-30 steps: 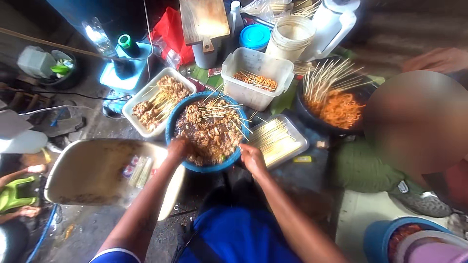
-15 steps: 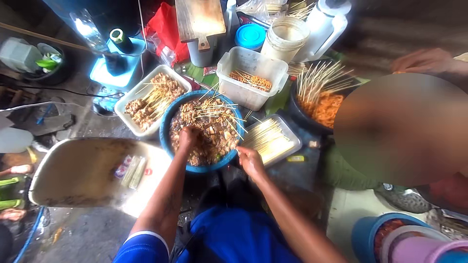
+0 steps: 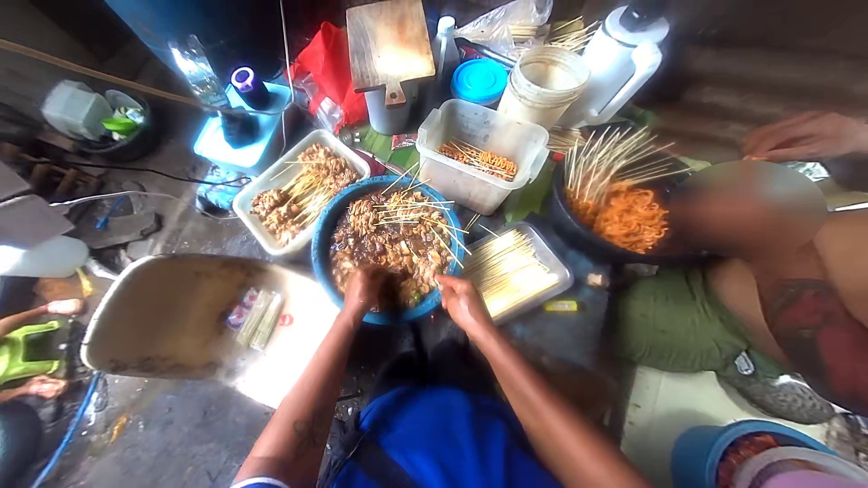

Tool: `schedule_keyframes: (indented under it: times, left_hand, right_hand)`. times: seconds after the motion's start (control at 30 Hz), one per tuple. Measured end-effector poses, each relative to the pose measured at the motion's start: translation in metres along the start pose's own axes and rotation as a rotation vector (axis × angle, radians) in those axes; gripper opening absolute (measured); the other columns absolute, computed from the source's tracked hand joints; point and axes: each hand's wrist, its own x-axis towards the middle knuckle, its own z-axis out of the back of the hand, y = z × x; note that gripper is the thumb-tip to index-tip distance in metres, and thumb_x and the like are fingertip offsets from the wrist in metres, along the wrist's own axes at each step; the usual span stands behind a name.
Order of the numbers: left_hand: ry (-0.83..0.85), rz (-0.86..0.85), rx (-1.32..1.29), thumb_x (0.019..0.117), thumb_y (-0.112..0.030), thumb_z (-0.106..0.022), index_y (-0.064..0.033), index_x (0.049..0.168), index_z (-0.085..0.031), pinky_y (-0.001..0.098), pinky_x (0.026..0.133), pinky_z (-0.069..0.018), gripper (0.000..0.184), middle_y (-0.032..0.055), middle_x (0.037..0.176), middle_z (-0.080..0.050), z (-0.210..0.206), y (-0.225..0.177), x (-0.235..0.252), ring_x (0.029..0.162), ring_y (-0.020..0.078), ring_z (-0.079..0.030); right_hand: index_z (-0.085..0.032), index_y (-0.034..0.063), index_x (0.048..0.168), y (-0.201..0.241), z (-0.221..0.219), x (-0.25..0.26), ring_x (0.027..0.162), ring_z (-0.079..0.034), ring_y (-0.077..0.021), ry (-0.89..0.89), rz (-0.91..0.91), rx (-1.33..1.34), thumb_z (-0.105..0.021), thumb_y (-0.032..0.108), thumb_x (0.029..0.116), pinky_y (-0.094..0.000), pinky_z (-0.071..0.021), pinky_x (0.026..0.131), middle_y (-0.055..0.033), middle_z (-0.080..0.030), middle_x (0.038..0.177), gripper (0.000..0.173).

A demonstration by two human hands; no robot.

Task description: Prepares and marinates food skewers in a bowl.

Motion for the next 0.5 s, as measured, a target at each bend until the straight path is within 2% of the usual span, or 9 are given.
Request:
schedule_keyframes:
  times: [0.07,0.13,0.17,0.3,0.4,0.43,0.5]
  left_hand:
    - [-0.113,0.061,-0.318,0.1018,-0.006,-0.060,0.0050,0.114,-0.070,0.0429,0.090,-0.0551,0.019,0.0168,0.105,-0.072,0.014,0.001,-0.004,0.095,0.0226,-0.068]
    - [-0.188,0.144,-0.556,0.1023,-0.005,-0.059,0.0037,0.114,-0.068,0.0289,0.071,-0.0529,0.017,0.0095,0.095,-0.070,0.028,0.000,-0.005,0.079,0.0120,-0.064]
    - [-0.206,0.171,-0.615,0.1022,-0.005,-0.059,0.0029,0.113,-0.068,0.0262,0.067,-0.0518,0.016,0.0078,0.092,-0.070,0.035,0.002,-0.005,0.076,0.0102,-0.064]
    - [-0.268,0.150,-0.682,0.1009,-0.001,-0.058,0.0040,0.114,-0.066,0.0256,0.069,-0.0546,0.016,0.0072,0.093,-0.071,0.057,0.011,-0.008,0.076,0.0095,-0.065]
    - [-0.321,0.104,-0.718,0.0983,0.003,-0.060,0.0018,0.109,-0.068,0.0246,0.069,-0.0551,0.013,0.0041,0.089,-0.071,0.072,-0.003,-0.012,0.074,0.0081,-0.064]
    - [-0.326,0.089,-0.719,0.0972,0.004,-0.061,0.0018,0.110,-0.068,0.0252,0.070,-0.0557,0.015,0.0049,0.091,-0.071,0.075,-0.007,-0.011,0.076,0.0090,-0.065]
    - [-0.336,0.061,-0.633,0.0943,0.007,-0.062,0.0027,0.121,-0.065,0.0298,0.081,-0.0567,0.027,0.0102,0.107,-0.069,0.074,-0.006,-0.004,0.090,0.0131,-0.066]
  right_hand:
    - [-0.063,-0.0018,0.137,0.002,-0.001,0.001,0.082,-0.063,-0.0283,0.008,0.011,0.007,-0.042,0.006,0.1093,-0.0458,-0.0520,0.085,-0.0214,-0.069,0.099,0.036]
    - [-0.064,-0.0013,0.136,0.001,-0.003,0.002,0.081,-0.063,-0.0282,0.016,0.021,0.001,-0.042,0.006,0.1092,-0.0459,-0.0518,0.085,-0.0202,-0.069,0.095,0.036]
    - [-0.065,-0.0008,0.136,0.000,-0.004,0.003,0.081,-0.063,-0.0283,0.020,0.024,-0.006,-0.042,0.006,0.1090,-0.0461,-0.0520,0.085,-0.0198,-0.069,0.094,0.036]
    - [-0.065,-0.0008,0.136,0.001,-0.005,0.005,0.081,-0.063,-0.0277,0.037,0.013,-0.016,-0.042,0.007,0.1091,-0.0454,-0.0517,0.085,-0.0196,-0.069,0.094,0.036]
    - [-0.064,-0.0007,0.137,0.000,-0.005,0.005,0.079,-0.062,-0.0261,0.038,0.009,0.009,-0.042,0.007,0.1095,-0.0444,-0.0521,0.082,-0.0198,-0.068,0.096,0.036]
    - [-0.064,-0.0007,0.136,0.001,-0.005,0.005,0.079,-0.062,-0.0257,0.037,0.005,0.013,-0.042,0.007,0.1094,-0.0439,-0.0521,0.081,-0.0198,-0.068,0.096,0.035]
    - [-0.064,-0.0005,0.136,0.001,-0.005,0.006,0.080,-0.063,-0.0265,0.038,0.003,0.008,-0.043,0.007,0.1091,-0.0443,-0.0524,0.083,-0.0204,-0.069,0.098,0.035]
